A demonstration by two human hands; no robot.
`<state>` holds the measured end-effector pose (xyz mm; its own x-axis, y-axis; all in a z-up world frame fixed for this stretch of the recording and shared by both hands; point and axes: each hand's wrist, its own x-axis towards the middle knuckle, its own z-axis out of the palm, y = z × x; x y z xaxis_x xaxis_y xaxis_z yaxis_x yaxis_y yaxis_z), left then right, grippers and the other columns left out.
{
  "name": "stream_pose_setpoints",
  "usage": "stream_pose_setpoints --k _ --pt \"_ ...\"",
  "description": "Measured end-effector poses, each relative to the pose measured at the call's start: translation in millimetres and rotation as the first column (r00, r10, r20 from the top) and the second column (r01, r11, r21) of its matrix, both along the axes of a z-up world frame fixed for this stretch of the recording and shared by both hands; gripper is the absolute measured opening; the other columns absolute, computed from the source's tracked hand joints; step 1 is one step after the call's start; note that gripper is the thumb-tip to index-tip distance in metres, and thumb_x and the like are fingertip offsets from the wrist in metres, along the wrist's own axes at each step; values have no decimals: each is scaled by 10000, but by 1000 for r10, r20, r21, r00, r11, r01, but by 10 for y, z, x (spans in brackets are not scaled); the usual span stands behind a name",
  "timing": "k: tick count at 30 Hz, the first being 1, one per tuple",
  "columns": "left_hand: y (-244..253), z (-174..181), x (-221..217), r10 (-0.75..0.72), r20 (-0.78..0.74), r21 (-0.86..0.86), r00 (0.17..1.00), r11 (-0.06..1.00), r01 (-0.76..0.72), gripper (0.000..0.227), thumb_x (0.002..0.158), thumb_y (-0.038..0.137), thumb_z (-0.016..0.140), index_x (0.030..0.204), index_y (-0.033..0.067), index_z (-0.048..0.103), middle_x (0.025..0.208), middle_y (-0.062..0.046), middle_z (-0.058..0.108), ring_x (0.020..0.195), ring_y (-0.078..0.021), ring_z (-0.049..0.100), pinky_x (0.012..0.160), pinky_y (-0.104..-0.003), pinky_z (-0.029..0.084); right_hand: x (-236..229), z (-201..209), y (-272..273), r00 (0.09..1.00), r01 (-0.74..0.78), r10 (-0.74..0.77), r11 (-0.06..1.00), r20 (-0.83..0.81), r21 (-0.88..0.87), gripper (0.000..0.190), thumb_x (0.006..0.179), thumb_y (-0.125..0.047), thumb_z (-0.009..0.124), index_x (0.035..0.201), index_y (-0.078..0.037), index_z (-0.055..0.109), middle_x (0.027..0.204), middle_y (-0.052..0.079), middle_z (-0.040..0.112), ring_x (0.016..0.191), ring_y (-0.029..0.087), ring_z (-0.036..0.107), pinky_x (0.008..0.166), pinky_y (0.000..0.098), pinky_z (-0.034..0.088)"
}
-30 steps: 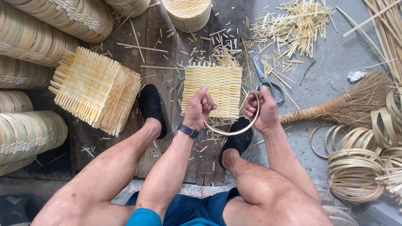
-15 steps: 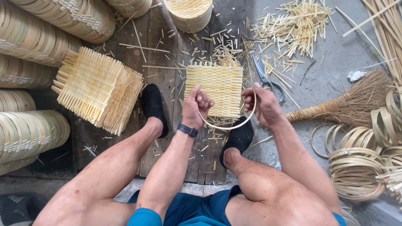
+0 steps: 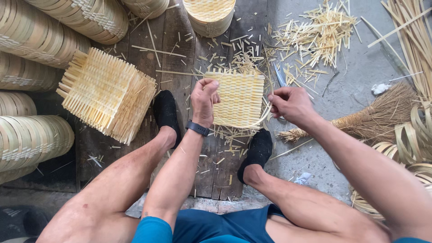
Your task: The person sits on the floor and repeatedly trims the edges of small woven bamboo baskets using shears. The person places each basket on a wooden block, cuts the protruding strips, and stacks the finished baskets.
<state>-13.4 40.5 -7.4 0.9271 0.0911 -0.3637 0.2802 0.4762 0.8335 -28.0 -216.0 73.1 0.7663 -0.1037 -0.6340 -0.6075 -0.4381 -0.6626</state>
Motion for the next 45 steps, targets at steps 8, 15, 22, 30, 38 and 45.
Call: stream_pose_setpoints --k 8,15,22,30,38,45 --pt "316 -698 47 -205 8 876 979 473 92 166 821 226 781 919 93 796 844 -77 756 737 -199 735 699 -330 570 14 -1163 331 963 137 -77 965 257 -223 228 821 -138 806 1008 -14 768 817 74 761 706 156 723 679 299 583" --pt "338 -768 24 -194 -232 878 953 380 291 199 788 268 818 930 129 812 841 -87 777 773 -236 749 728 -355 572 -159 -1472 383 936 232 -133 929 325 -289 240 802 -178 810 1004 -49 794 828 101 775 748 191 741 767 332 578" --pt "344 -671 93 -160 -292 853 943 402 332 190 735 254 848 881 135 821 818 -89 779 755 -237 760 727 -350 584 -132 -1449 337 938 216 -124 939 323 -267 209 811 -176 801 983 -57 802 857 126 779 762 214 754 788 338 584" --pt "299 -696 157 -114 -374 863 920 320 390 178 728 251 867 879 163 835 871 -97 784 820 -260 753 794 -371 577 -91 -1493 356 941 242 -158 932 299 -269 203 784 -154 825 976 -86 819 867 131 781 777 229 757 810 343 574" --pt "356 -806 135 -141 -374 840 917 367 399 187 765 266 848 928 176 827 903 -93 788 852 -248 759 811 -372 580 -146 -1534 356 929 273 -183 926 322 -259 232 770 -203 828 979 -102 824 870 122 790 795 219 767 833 328 579" --pt "389 -900 219 -150 -411 824 899 361 437 200 724 269 876 893 171 832 896 -70 789 850 -232 755 798 -364 580 -181 -1563 347 922 271 -178 931 345 -245 248 771 -186 849 1001 -99 818 859 111 788 766 188 756 791 305 578"
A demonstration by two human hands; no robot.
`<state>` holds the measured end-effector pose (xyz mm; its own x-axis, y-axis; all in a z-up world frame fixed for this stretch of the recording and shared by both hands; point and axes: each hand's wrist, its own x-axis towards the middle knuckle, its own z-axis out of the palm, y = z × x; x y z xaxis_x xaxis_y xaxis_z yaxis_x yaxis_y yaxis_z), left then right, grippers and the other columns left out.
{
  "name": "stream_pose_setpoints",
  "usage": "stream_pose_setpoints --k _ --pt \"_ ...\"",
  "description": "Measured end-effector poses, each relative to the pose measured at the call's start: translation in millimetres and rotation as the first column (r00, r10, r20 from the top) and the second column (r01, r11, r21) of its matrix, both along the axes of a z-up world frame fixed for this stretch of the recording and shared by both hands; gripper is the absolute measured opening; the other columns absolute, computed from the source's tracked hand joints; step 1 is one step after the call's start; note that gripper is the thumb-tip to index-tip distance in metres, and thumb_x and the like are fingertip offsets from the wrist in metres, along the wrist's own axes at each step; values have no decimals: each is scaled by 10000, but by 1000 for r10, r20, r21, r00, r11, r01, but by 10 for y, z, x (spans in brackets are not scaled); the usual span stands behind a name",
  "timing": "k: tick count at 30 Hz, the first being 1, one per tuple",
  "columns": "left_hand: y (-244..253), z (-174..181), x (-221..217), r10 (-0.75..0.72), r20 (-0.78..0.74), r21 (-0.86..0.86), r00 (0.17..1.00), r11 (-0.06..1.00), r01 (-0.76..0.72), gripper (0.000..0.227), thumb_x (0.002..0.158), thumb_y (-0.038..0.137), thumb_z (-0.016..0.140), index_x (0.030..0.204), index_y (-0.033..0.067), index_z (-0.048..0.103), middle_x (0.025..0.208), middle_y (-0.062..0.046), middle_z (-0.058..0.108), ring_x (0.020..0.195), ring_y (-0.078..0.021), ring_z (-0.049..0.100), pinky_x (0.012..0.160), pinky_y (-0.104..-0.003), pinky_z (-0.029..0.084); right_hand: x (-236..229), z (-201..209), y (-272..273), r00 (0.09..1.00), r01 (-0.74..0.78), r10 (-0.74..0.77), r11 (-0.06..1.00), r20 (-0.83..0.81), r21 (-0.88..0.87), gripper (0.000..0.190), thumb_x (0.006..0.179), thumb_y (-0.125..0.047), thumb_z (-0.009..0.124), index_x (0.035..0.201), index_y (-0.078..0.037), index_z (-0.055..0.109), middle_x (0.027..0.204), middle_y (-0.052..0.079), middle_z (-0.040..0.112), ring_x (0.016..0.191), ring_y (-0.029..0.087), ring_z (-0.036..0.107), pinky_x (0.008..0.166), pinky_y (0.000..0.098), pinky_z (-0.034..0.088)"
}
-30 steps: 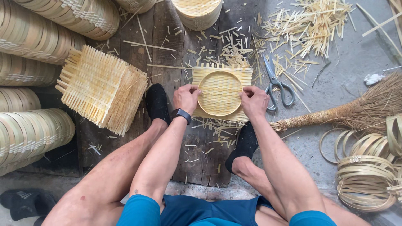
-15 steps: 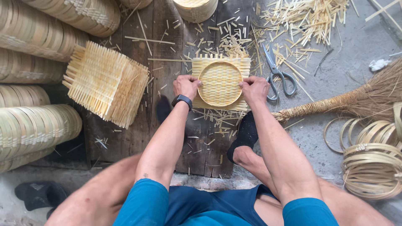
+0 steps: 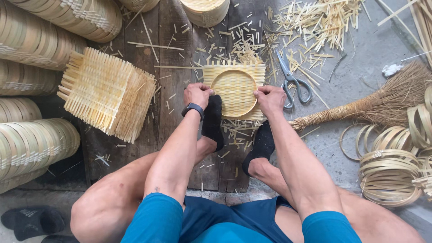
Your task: The person sits on the floor and repeatedly trims the edges of small woven bamboo baskets using shears. The person places each basket on a wooden block, cuts the protruding strips, and stacks the finished baskets.
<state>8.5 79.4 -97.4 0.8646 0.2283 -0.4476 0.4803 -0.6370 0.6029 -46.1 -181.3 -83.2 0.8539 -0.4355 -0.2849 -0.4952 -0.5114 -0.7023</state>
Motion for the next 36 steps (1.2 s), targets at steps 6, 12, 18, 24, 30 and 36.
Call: stream_pose_setpoints --k 6,12,18,24,30,36 --pt "4 8 -74 60 -6 -65 998 996 -60 200 719 260 880 891 172 827 860 -39 797 807 -188 761 776 -338 579 -2 -18 -58 995 57 -46 991 -87 122 229 787 -178 846 1003 -107 823 837 72 792 730 134 746 750 281 589" --pt "-5 11 -98 58 12 -87 998 995 -57 183 729 225 879 887 148 828 851 -52 790 799 -192 759 780 -336 581 -15 -163 -203 998 -60 56 987 29 148 246 765 -136 880 1000 -81 833 877 90 803 763 121 730 773 259 559" --pt "74 105 35 -79 -14 -81 997 994 78 206 718 188 877 903 120 819 881 -74 783 827 -216 765 800 -343 590 156 118 -217 974 -117 142 982 -177 147 251 789 -211 878 993 -81 812 856 79 787 731 112 730 735 271 579" --pt "-236 210 371 -552 522 286 650 832 476 147 887 209 768 1010 133 794 1093 -37 741 1090 -276 642 983 -399 513 -520 217 672 900 383 -183 764 -395 520 384 927 -352 750 787 -10 643 624 70 640 493 158 587 414 308 467" --pt "-462 53 467 -508 530 74 679 825 560 175 951 310 711 1006 177 810 1017 -21 721 982 -278 621 888 -407 505 -831 -437 1084 811 584 -302 474 -502 659 274 918 -250 764 796 -23 671 660 37 647 495 109 546 403 258 395" --pt "-499 -136 440 -412 523 -22 746 869 495 191 951 318 720 1000 150 797 987 -10 723 927 -272 612 877 -398 502 -972 -582 1052 922 386 -249 634 -296 670 251 941 -246 748 817 -37 685 665 16 642 508 65 509 444 232 383"
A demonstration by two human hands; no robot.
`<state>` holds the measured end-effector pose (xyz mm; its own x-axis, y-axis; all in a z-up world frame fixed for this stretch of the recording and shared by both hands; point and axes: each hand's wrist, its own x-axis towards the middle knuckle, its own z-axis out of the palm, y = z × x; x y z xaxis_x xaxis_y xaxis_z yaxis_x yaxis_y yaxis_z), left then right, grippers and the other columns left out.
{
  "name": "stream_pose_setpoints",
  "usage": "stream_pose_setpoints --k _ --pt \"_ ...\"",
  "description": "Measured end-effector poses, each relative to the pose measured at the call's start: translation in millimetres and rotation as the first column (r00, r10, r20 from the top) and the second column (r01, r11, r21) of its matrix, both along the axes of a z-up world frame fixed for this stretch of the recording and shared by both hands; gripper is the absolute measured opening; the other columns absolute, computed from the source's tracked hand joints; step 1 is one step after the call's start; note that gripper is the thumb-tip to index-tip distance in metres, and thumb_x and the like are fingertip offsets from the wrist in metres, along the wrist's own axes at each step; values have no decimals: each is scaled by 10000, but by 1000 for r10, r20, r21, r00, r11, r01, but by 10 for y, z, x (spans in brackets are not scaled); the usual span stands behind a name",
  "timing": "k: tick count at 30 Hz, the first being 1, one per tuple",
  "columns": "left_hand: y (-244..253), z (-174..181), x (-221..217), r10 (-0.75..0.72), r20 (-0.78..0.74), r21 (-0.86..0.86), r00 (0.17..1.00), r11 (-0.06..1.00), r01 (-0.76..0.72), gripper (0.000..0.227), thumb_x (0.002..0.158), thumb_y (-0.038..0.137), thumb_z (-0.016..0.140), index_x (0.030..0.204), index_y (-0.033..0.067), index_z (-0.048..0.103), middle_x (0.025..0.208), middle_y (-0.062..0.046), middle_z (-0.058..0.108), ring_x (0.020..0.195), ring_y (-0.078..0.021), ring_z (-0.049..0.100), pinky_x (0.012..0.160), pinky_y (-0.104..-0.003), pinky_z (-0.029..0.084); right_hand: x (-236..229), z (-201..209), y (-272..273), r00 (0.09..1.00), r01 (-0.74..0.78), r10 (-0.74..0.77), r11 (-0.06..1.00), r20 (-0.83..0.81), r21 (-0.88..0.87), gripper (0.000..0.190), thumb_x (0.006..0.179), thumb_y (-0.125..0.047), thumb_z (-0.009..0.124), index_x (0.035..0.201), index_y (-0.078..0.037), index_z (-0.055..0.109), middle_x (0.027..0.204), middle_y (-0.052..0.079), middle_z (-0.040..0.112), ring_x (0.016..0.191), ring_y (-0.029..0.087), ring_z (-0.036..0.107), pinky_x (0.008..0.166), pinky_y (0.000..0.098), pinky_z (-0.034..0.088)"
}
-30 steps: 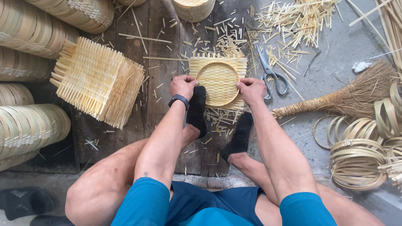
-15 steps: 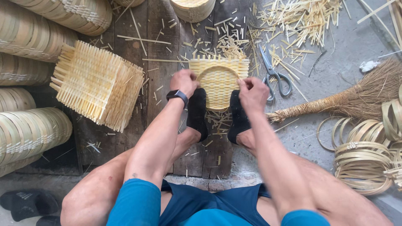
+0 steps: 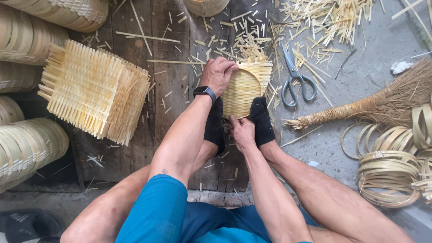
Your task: The person sits on the floor and repeatedly trims the edges of small woven bamboo baskets using shears. The person places each basket on a wooden block, cuts the protruding strips, and stacks the finished baskets.
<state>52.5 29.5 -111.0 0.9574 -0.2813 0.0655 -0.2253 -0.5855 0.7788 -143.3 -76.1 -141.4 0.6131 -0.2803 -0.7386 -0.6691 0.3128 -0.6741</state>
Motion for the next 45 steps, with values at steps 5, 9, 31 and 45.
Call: stream_pose_setpoints --k 5,9,31,45 --pt "-3 -6 24 -31 57 32 998 999 29 201 962 315 698 1003 133 771 968 -48 684 907 -290 597 847 -403 498 230 527 -204 894 -447 424 814 -148 -372 324 988 -317 756 865 -17 749 642 63 675 550 121 603 529 304 463" --pt "8 -31 56 -88 145 29 985 996 85 184 983 286 671 969 120 749 959 -83 662 906 -312 609 844 -423 504 813 910 -417 737 -61 636 399 229 -915 189 951 -213 734 1061 -60 743 857 120 722 763 252 687 693 385 550" --pt "23 77 72 310 -78 78 947 949 -304 508 767 344 848 1136 81 619 832 -63 711 777 -229 685 709 -390 550 1941 516 -531 609 -530 792 449 45 -719 321 1106 -375 503 1088 -158 739 1020 141 726 1011 330 666 886 459 491" --pt "363 -699 -499 422 -642 -188 640 722 -665 309 901 295 834 970 -5 803 867 -80 793 707 -120 706 670 -301 554 2169 709 -348 613 -724 742 390 -272 -569 478 740 -619 806 860 -159 754 882 39 769 893 234 732 819 390 543"
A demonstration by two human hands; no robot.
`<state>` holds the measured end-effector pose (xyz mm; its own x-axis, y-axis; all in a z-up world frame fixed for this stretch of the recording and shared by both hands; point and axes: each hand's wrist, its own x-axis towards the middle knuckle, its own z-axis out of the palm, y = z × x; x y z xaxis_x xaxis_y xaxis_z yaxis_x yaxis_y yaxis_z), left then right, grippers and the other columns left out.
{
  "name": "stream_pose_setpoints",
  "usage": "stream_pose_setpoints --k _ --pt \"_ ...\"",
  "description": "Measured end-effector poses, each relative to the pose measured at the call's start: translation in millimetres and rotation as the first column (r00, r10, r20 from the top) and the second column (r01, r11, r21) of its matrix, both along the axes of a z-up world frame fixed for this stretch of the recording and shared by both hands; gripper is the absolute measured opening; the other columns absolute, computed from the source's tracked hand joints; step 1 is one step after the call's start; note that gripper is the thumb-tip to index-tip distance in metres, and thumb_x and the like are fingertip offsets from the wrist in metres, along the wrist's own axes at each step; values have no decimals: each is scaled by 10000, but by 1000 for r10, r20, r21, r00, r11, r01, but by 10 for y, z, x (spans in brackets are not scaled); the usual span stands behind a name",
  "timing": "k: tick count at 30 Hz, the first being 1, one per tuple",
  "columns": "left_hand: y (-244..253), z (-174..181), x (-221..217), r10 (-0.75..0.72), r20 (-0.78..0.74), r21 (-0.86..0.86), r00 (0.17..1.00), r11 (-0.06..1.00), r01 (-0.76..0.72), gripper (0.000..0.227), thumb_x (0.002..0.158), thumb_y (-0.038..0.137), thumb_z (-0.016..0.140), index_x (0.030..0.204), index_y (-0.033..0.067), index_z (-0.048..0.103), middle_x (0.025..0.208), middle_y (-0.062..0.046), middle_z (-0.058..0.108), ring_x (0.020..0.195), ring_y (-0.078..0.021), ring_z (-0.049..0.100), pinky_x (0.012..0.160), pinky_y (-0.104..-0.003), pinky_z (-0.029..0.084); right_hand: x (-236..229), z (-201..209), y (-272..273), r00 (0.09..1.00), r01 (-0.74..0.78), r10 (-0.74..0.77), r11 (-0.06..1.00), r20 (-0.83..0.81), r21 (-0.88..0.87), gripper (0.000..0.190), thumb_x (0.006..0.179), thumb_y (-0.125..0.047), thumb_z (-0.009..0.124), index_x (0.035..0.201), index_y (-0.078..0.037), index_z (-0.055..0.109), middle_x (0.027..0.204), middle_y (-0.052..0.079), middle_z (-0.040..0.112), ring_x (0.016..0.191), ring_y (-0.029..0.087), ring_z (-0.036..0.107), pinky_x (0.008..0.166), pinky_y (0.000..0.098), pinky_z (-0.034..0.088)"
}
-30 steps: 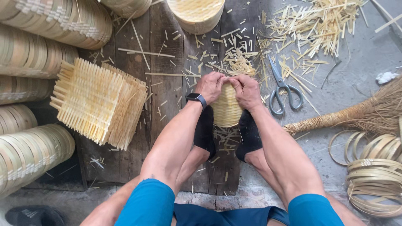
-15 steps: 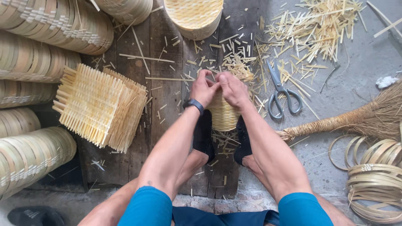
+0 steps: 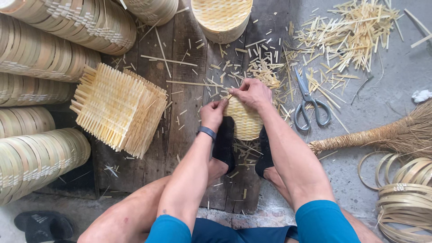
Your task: The person sits on the floor and repeatedly trims the edges of small woven bamboo baskets using shears. The person places each basket on a wooden block, cuts the protruding strips, and stacks the finished baskets.
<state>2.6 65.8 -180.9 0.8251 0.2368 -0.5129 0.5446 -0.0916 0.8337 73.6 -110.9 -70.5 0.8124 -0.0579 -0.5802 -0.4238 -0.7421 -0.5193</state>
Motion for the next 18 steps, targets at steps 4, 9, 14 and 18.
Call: stream_pose_setpoints --k 4,9,14,18 --pt "196 25 202 -6 -339 -404 941 904 -140 379 856 214 853 1106 -34 711 918 -89 774 727 -166 714 670 -302 572 -68 -65 52 995 98 -98 995 -14 -16 425 786 -580 780 848 -160 772 901 20 760 900 227 721 818 412 536" --pt "120 425 476 -442 36 609 896 721 331 528 658 311 915 1087 56 742 1059 -140 742 985 -295 691 870 -394 551 -277 512 -732 755 56 -129 990 643 133 286 1017 -334 664 1070 -61 732 1025 134 715 923 277 699 836 378 552" --pt "-404 1008 708 -847 45 631 530 435 642 606 696 396 898 1177 75 715 1148 -169 713 1078 -355 654 956 -461 508 -962 1813 -2007 879 -321 460 768 129 -555 318 951 -391 688 1080 -118 787 1074 163 736 1027 353 674 865 471 524" --pt "-563 1450 567 -875 80 605 477 423 675 410 739 333 870 1073 124 754 1019 -143 719 995 -310 682 904 -440 548 -1680 2171 -2453 981 -132 184 866 62 -482 361 935 -420 681 1145 -147 787 1083 136 778 1024 298 735 932 429 564"
